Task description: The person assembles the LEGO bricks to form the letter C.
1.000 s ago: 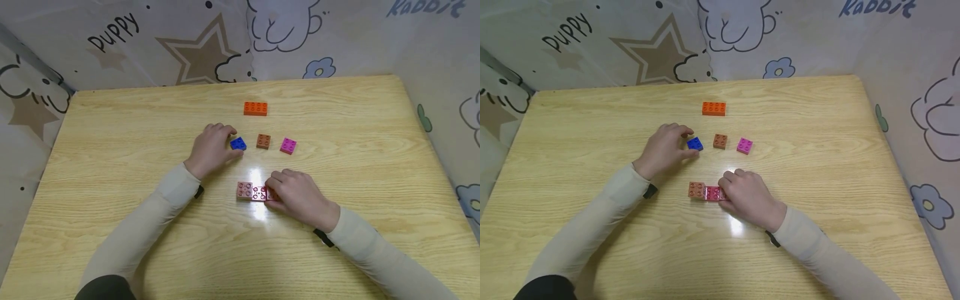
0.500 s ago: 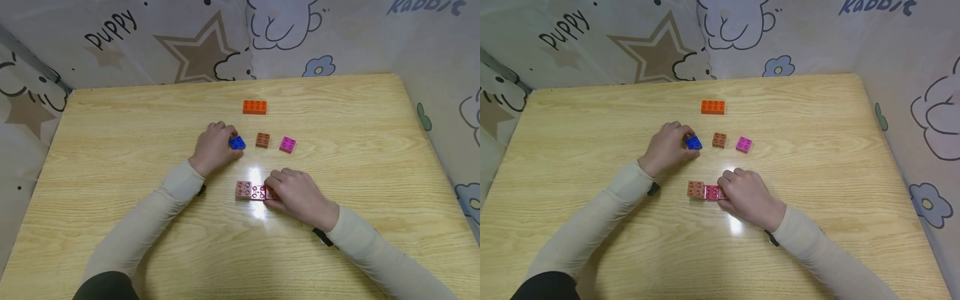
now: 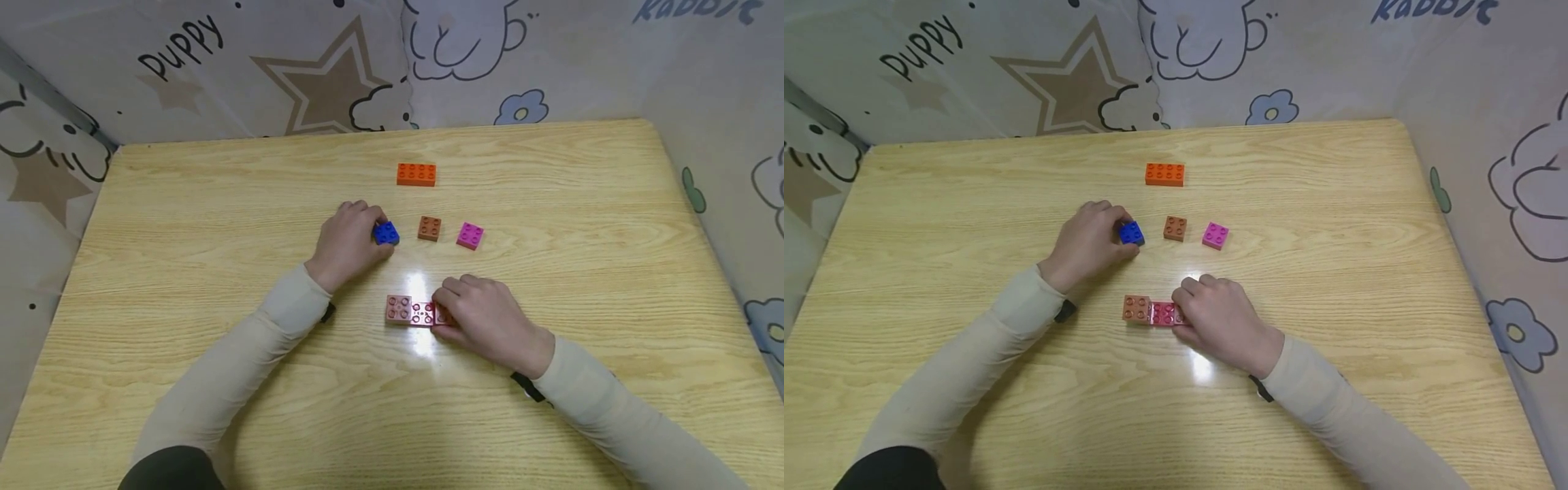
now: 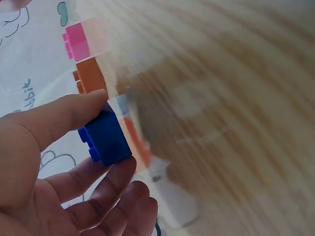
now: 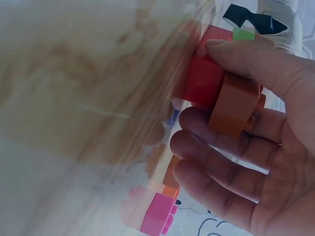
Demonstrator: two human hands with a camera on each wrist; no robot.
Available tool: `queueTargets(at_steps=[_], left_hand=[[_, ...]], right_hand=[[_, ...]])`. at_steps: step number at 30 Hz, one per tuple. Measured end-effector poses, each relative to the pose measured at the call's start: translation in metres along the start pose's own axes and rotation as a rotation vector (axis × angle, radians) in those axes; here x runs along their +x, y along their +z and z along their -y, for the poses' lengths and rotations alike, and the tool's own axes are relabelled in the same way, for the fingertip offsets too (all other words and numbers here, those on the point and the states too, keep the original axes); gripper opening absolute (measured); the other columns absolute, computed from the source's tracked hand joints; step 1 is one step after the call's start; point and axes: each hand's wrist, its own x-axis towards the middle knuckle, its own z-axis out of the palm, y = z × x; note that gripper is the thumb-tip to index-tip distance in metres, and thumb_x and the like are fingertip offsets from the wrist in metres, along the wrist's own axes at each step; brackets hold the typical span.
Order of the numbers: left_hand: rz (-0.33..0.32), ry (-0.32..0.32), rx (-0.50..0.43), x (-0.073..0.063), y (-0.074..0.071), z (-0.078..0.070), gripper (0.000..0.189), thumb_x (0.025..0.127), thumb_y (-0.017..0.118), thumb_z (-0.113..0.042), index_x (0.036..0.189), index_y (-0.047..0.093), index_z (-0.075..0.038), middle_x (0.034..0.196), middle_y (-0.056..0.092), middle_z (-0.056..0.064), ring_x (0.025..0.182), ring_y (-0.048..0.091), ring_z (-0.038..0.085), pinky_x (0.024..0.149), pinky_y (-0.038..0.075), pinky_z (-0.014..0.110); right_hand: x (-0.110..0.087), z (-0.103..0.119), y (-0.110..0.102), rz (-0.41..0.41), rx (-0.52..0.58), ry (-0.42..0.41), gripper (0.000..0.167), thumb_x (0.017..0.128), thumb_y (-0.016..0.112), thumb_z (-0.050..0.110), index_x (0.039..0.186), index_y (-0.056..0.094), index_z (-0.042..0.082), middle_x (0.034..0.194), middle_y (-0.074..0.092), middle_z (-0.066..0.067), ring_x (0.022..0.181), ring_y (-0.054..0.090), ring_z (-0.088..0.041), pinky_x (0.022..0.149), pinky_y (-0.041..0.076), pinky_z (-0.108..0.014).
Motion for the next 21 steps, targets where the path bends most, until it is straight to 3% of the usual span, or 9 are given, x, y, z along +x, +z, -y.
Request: queueTargets(at_steps=[12,21], left_hand=[[-0.011,0.029,-0.061,-0.02,-0.011,-0.003,0.044,0.092,0.091,-0.023,0.127,0.076,0.0,0.122,0.075,0.016,0.111,0.063,0.035,0.092,0.055,0.048],[-0.016,0.114,-0.081,-0.038,-0.017,-0.013,0.043,0.09,0.093,-0.02,0.125,0.077,-0.001,0.113,0.078,0.011,0.099,0.062,0.028,0.082,0.055,0.041]], right_hand=[[0.0,0.001,0.0,0.006,0.006,0.005,0.03,0.085,0.096,0.026,0.095,0.075,0.007,0.085,0.068,0.001,0.073,0.062,-0.017,0.066,0.056,-0.036],[0.0,0.001,0.0,0.004,0.005,0.006,0.029,0.085,0.096,0.026,0.095,0.074,0.009,0.084,0.065,0.003,0.072,0.059,-0.015,0.065,0.055,-0.035]])
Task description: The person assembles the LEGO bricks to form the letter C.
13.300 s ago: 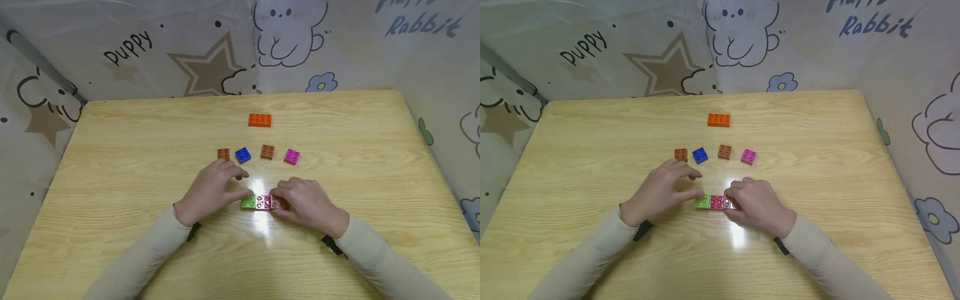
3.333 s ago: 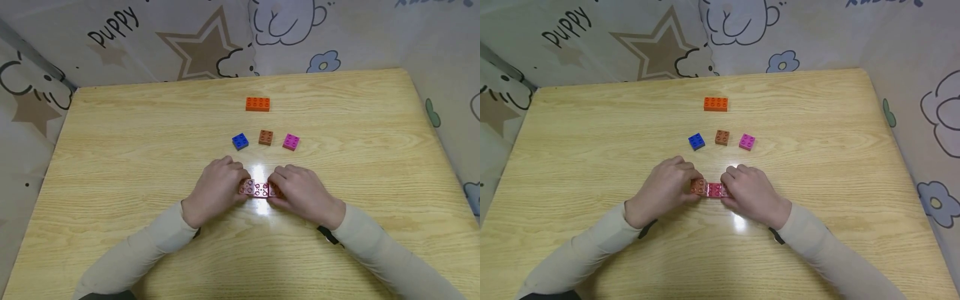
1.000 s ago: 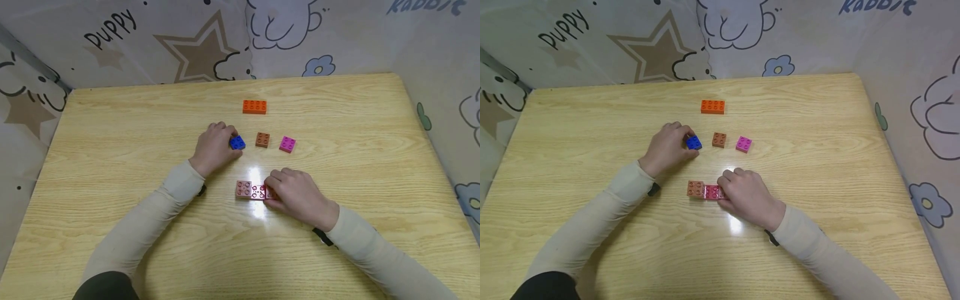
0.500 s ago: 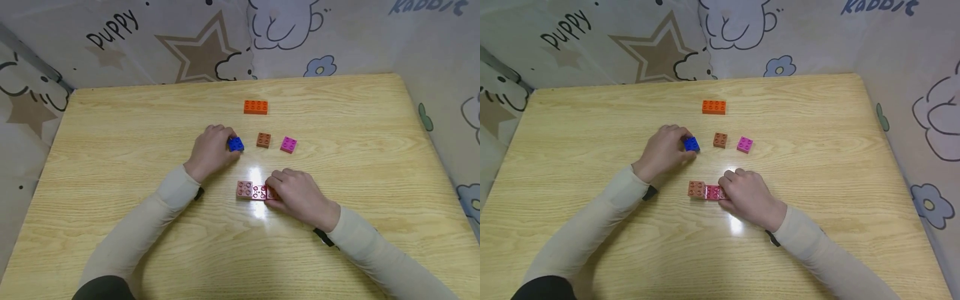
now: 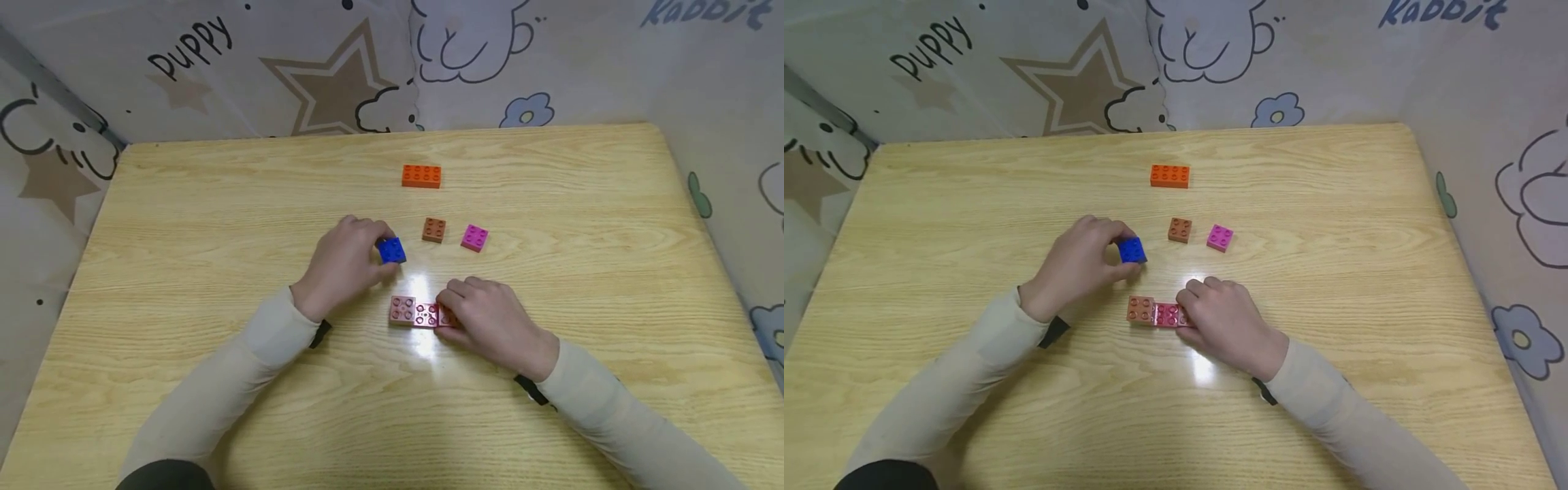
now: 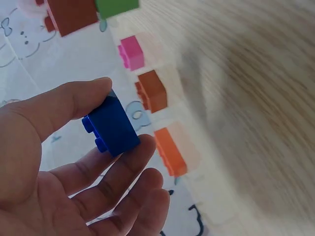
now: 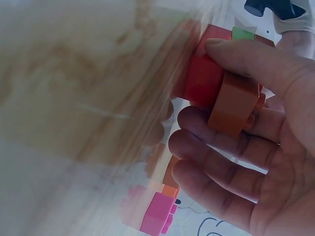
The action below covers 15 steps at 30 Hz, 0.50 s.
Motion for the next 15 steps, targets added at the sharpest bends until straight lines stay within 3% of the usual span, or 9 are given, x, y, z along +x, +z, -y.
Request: queueTargets(at_steps=[15], left_hand=[[0.014,0.063,0.001,-0.019,-0.007,-0.015,0.043,0.09,0.094,-0.02,0.125,0.077,-0.002,0.114,0.078,0.007,0.099,0.06,0.026,0.082,0.052,0.039]], right_hand=[[0.0,-0.001,0.0,-0.003,0.004,-0.001,0.029,0.085,0.096,0.025,0.095,0.075,0.007,0.084,0.066,0.002,0.073,0.061,-0.017,0.065,0.056,-0.036]])
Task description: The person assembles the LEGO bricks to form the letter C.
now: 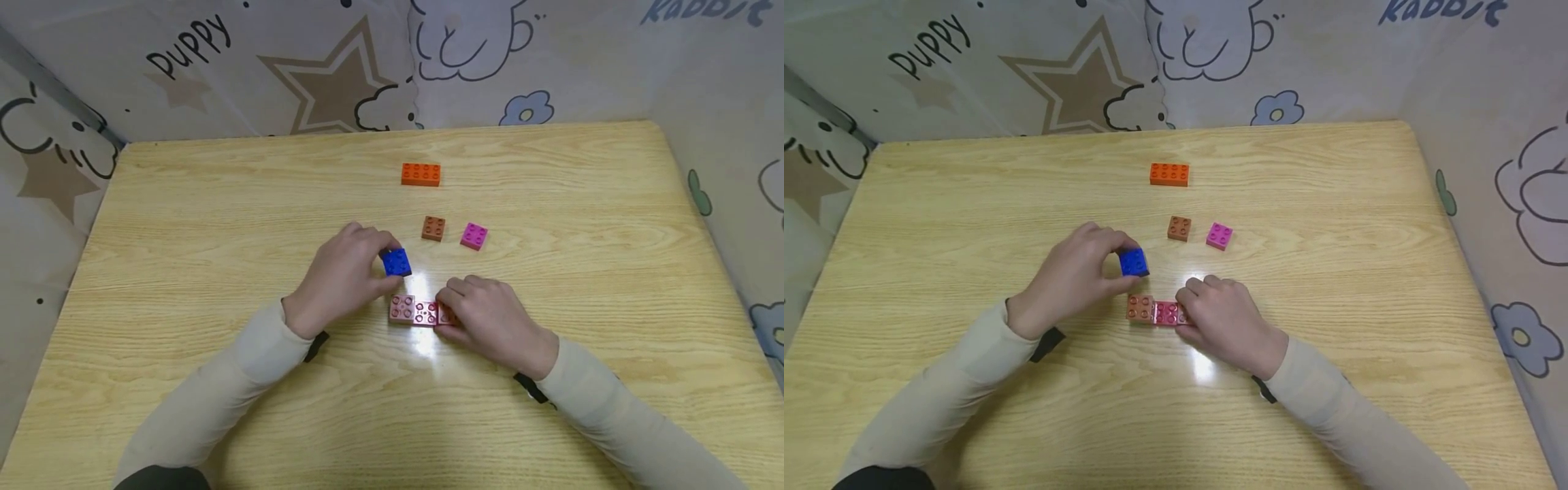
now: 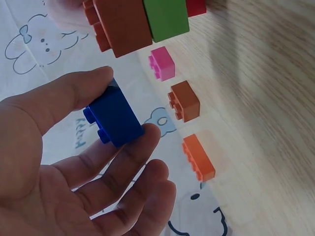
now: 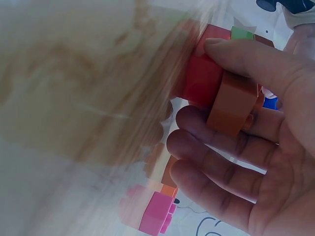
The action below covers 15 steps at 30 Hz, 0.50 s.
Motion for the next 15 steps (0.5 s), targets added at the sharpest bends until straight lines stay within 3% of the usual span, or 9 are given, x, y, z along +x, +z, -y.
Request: queueTargets(at_steps=[15], left_hand=[[0.024,0.091,-0.025,-0.0107,-0.0041,-0.0017,0.042,0.087,0.096,-0.021,0.12,0.078,-0.003,0.112,0.078,0.005,0.099,0.06,0.024,0.084,0.053,0.038]], right_hand=[[0.0004,0.0001,-0.0001,-0.016,0.01,0.0,0.027,0.085,0.095,0.023,0.095,0.075,0.008,0.083,0.065,0.003,0.072,0.06,-0.016,0.063,0.054,-0.036]])
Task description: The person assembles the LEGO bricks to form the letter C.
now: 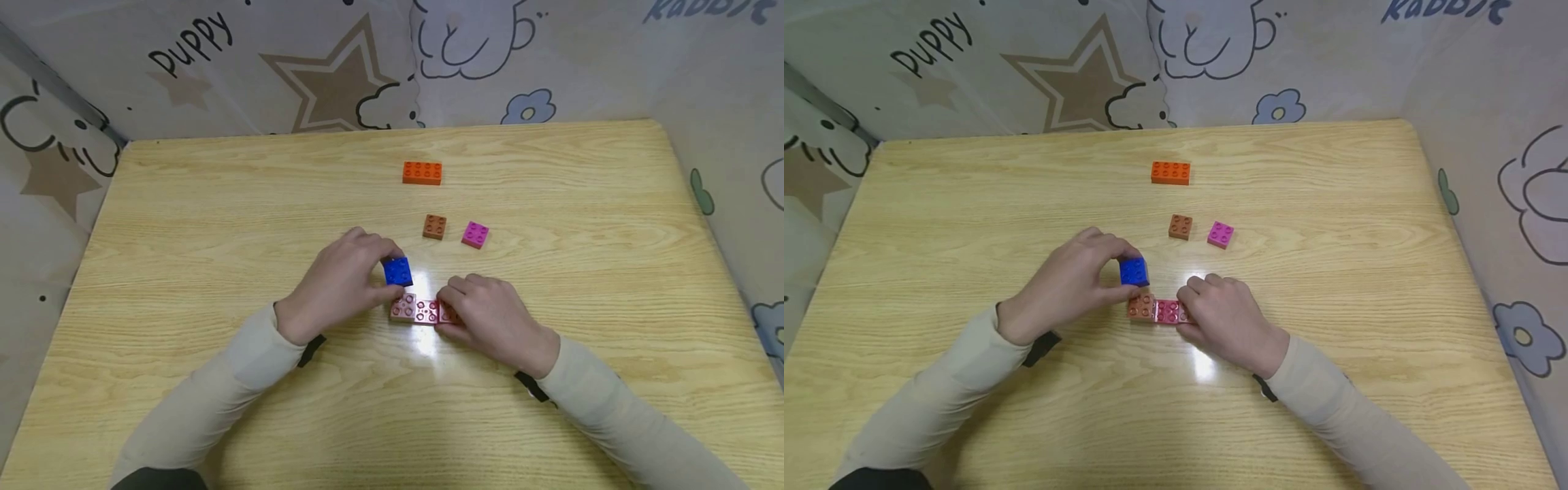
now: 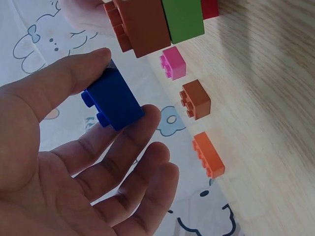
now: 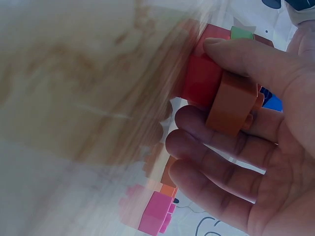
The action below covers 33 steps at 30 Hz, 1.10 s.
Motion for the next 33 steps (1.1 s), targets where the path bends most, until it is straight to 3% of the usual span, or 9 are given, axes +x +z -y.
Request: queueTargets(at_steps=[33], left_hand=[[0.04,0.12,0.072,-0.012,0.006,-0.01,0.042,0.084,0.098,-0.028,0.114,0.079,-0.008,0.108,0.078,0.002,0.1,0.062,0.023,0.087,0.054,0.038]], right_hand=[[-0.001,-0.001,0.001,-0.006,0.003,0.004,0.027,0.084,0.095,0.023,0.094,0.075,0.007,0.08,0.062,0.004,0.069,0.056,-0.015,0.06,0.052,-0.034]])
